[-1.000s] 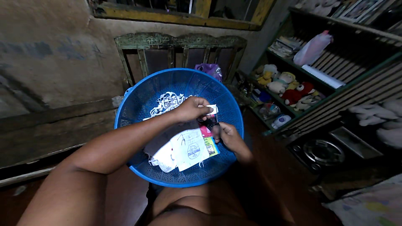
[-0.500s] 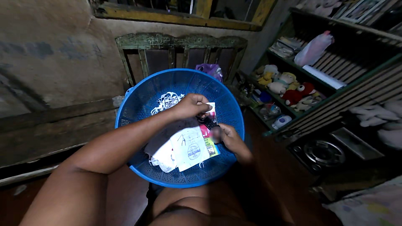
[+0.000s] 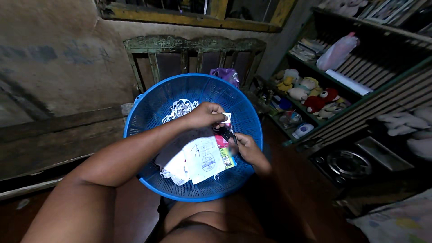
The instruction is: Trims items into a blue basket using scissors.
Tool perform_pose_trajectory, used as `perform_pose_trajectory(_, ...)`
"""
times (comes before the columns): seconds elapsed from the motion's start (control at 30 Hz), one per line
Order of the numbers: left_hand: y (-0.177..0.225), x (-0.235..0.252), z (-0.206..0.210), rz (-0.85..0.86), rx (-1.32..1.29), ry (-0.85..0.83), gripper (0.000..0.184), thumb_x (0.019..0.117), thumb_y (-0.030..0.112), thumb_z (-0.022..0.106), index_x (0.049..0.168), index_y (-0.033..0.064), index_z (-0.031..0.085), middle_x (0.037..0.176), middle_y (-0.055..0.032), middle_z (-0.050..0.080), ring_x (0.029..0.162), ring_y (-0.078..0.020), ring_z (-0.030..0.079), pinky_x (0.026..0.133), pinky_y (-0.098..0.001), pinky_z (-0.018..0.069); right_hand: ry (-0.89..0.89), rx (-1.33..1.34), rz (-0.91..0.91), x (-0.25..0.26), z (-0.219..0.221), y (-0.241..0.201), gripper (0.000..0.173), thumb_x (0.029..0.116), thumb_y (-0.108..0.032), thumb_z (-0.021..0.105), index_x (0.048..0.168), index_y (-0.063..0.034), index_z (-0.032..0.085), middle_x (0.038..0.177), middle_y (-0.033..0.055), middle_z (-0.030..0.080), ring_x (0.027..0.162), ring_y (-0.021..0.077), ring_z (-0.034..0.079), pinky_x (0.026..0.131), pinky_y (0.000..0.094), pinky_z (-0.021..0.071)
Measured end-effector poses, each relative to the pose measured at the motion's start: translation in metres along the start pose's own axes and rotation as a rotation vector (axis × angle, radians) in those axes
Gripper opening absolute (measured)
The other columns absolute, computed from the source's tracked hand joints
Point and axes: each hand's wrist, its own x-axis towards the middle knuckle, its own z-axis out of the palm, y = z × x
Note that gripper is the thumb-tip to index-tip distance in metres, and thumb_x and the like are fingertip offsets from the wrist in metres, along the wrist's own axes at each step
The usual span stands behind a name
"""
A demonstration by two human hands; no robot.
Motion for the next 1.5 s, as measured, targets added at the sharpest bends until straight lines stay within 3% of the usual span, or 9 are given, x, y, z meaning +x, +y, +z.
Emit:
perform_pose_trajectory(0.2,0.003,-0.002,0.003,-0.023,-0.006,-0.048,0.015,0.1015,0.013,0.063,0.097,-0.0006,0.069,0.081,-0.0086,0.072,0.07,-0.0141,0.069,0.068,-0.0302,0.0598,-0.024,0.0,-0.042,0.001,0.0,0.0,0.032,0.1054,-0.031,0.057,0.095,-0.0015,0.065,0.078,0.004,0.063,0.067,0.0129,0.062,0.064,0.0305,0.0563)
perform_pose_trajectory(0.47,0.004,-0.001,-0.001,-0.056,0.017,-0.023,0.016,0.101,0.015,0.064,0.1,-0.0004,0.07,0.083,-0.0093,0.072,0.071,-0.0153,0.069,0.068,-0.0308,0.0596,0.033,-0.029,-0.041,0.001,-0.001,0.003,0.026,0.1042,-0.023,0.06,0.089,-0.0022,0.064,0.078,0.0047,0.064,0.064,0.0125,0.062,0.06,0.0292,0.0549)
perform_pose_trajectory(0.73,0.003,0.0,-0.003,-0.035,0.023,0.027,0.016,0.1015,0.014,0.065,0.097,0.0004,0.07,0.081,-0.0086,0.072,0.07,-0.0148,0.068,0.067,-0.0306,0.0591,0.067,-0.06,-0.003,0.001,0.0,0.001,0.025,0.1053,-0.02,0.057,0.091,-0.0013,0.066,0.078,0.0054,0.065,0.063,0.0125,0.062,0.058,0.0281,0.0551)
perform_pose_trajectory(0.97,0.007,0.001,0.0,-0.034,-0.043,0.169,0.018,0.1027,0.018,0.064,0.103,0.0003,0.069,0.089,-0.0102,0.074,0.074,-0.0162,0.071,0.07,-0.0315,0.0606,-0.01,0.012,-0.01,0.001,0.0,0.0,0.033,0.1074,-0.031,0.052,0.096,-0.0032,0.064,0.078,0.0015,0.061,0.069,0.0122,0.062,0.066,0.0302,0.057)
perform_pose_trajectory(1.3,0.001,0.002,0.01,-0.056,-0.066,0.093,0.019,0.1033,0.018,0.064,0.105,-0.0008,0.068,0.088,-0.0114,0.074,0.074,-0.0172,0.071,0.072,-0.0322,0.0616,0.001,0.022,-0.049,0.001,-0.001,0.001,0.032,0.1078,-0.029,0.051,0.095,-0.0027,0.065,0.078,0.0021,0.063,0.069,0.0117,0.063,0.066,0.0289,0.0569)
perform_pose_trajectory(1.5,-0.001,0.002,0.012,-0.005,-0.042,0.151,0.019,0.102,0.019,0.066,0.102,0.0,0.069,0.085,-0.0104,0.072,0.072,-0.0162,0.07,0.07,-0.0326,0.0604,-0.027,0.053,-0.085,0.002,-0.002,0.004,0.033,0.1077,-0.031,0.051,0.094,-0.0036,0.064,0.078,0.0008,0.062,0.068,0.0112,0.063,0.065,0.029,0.0569)
